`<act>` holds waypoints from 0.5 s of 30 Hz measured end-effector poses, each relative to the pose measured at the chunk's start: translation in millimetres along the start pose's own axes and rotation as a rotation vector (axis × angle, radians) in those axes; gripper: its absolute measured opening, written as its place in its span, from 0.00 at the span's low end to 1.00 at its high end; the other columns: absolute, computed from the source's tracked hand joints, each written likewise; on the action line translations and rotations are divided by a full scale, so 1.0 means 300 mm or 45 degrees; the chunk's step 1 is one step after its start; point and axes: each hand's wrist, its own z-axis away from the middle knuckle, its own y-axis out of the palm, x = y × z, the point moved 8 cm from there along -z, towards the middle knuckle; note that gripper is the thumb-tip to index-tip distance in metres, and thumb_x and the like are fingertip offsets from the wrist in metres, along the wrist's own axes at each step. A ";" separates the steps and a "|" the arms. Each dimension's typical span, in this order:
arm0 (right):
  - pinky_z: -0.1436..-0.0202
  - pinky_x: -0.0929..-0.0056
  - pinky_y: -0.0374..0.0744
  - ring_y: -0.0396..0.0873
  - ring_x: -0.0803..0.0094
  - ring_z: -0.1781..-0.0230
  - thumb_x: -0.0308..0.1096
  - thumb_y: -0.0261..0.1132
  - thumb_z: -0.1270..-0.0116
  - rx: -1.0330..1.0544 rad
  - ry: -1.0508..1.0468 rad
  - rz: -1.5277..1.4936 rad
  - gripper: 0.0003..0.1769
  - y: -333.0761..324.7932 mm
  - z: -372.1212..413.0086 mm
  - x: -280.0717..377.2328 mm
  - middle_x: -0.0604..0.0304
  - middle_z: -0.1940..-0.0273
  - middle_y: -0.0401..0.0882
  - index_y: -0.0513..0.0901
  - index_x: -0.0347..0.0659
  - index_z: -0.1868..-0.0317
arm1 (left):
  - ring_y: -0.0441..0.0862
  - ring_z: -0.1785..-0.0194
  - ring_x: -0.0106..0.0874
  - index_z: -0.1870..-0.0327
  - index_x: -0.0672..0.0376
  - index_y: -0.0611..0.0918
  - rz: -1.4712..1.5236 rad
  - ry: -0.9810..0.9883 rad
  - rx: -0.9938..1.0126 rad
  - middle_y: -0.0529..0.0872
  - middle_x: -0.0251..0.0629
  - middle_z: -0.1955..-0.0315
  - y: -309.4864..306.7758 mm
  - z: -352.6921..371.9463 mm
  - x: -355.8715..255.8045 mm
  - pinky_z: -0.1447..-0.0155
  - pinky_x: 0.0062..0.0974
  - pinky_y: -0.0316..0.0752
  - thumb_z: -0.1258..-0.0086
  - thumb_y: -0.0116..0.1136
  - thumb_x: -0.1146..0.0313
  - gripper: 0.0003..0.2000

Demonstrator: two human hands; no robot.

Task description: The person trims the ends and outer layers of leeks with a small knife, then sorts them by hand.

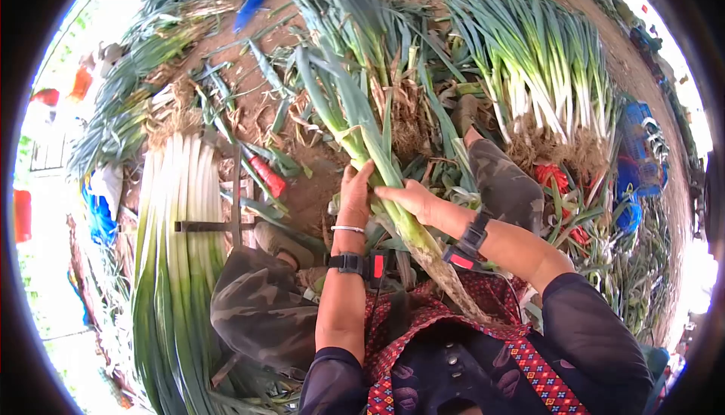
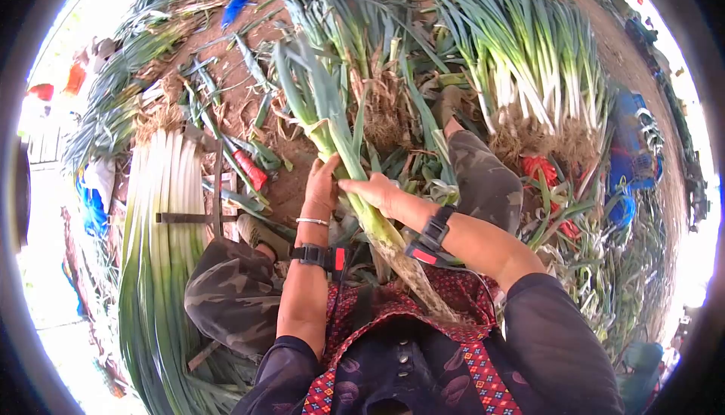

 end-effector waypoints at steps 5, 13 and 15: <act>0.63 0.72 0.78 0.79 0.72 0.66 0.34 0.67 0.42 -0.036 -0.201 -0.061 0.20 0.069 -0.104 0.022 0.58 0.62 0.80 0.78 0.34 0.51 | 0.77 0.70 0.22 0.52 0.54 0.73 -0.025 0.042 -0.127 0.80 0.30 0.66 -0.156 0.004 -0.040 0.71 0.19 0.71 0.38 0.61 0.67 0.14; 0.55 0.73 0.76 0.77 0.72 0.60 0.37 0.65 0.43 -0.134 -0.381 0.309 0.25 0.133 -0.212 -0.032 0.54 0.57 0.79 0.74 0.31 0.47 | 0.76 0.68 0.23 0.50 0.54 0.72 0.000 -0.042 -0.194 0.79 0.30 0.64 -0.254 0.022 -0.026 0.72 0.21 0.67 0.33 0.55 0.66 0.12; 0.56 0.72 0.76 0.77 0.72 0.61 0.38 0.64 0.43 -0.269 -0.503 0.518 0.26 0.121 -0.176 0.008 0.53 0.58 0.80 0.74 0.29 0.49 | 0.72 0.76 0.21 0.53 0.58 0.73 0.072 0.051 -0.208 0.78 0.30 0.68 -0.242 0.014 -0.017 0.78 0.19 0.65 0.34 0.57 0.68 0.11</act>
